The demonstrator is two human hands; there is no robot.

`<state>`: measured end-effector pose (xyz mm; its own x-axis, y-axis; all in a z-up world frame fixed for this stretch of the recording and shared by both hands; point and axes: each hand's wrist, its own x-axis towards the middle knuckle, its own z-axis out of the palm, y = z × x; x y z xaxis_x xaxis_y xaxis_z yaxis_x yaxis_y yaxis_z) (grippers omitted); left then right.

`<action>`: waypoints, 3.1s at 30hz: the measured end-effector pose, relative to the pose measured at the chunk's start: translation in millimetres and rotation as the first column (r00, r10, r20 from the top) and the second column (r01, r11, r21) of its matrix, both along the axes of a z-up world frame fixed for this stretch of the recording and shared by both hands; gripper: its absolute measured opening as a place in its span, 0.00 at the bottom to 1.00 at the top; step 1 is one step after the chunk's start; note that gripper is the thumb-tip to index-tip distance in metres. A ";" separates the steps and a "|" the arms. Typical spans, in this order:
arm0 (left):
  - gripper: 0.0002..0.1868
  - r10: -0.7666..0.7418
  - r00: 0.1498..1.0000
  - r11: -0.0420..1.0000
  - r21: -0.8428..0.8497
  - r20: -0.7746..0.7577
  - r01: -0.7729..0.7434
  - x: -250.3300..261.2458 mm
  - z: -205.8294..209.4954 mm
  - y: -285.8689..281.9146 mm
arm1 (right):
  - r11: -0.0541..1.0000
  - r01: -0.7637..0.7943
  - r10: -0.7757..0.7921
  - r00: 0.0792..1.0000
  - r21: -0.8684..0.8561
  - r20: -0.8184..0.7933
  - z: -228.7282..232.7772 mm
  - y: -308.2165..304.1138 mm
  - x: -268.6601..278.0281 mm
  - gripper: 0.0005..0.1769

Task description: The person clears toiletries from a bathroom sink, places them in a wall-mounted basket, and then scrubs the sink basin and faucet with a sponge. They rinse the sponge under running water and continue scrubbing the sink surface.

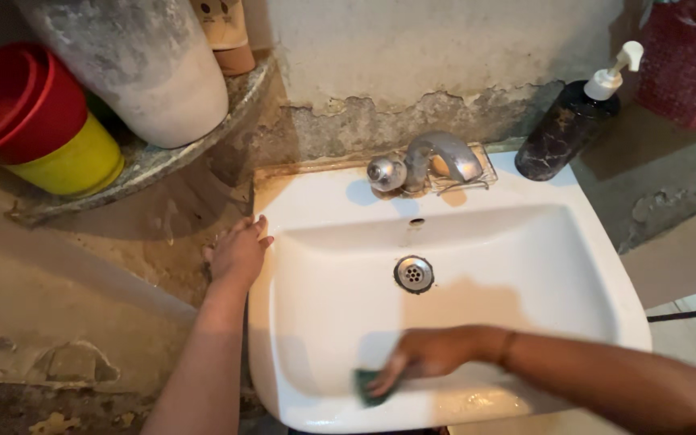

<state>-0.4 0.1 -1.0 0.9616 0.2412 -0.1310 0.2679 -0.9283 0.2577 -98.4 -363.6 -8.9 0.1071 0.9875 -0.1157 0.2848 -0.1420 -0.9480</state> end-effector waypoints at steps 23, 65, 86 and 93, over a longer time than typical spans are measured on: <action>0.27 0.001 1.000 1.000 -0.003 0.014 -0.001 -1.7 0.6 1.6 | 0.989 -0.103 0.021 0.800 0.102 0.600 19.3 74.2 -44.2 0.25; 0.29 0.013 1.000 0.999 0.053 -0.020 -0.012 16.1 -20.6 19.5 | 0.786 0.559 -0.103 0.542 -0.265 0.834 60.7 -329.5 -35.8 0.33; 0.29 0.030 0.996 0.994 0.109 -0.084 -0.021 19.0 -17.1 20.6 | 0.315 0.789 0.286 0.452 -0.528 0.845 -70.8 -188.2 72.5 0.14; 0.29 -0.010 1.000 0.996 0.094 -0.009 0.011 9.0 -23.2 20.9 | 0.199 0.802 0.418 0.451 -0.564 0.789 -72.0 -151.8 70.2 0.35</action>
<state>8.7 21.0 -24.2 0.9630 0.2430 -0.1164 0.2602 -0.9510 0.1672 -28.1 -515.4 -80.8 0.8853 0.1385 -0.4439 0.3866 -0.7495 0.5374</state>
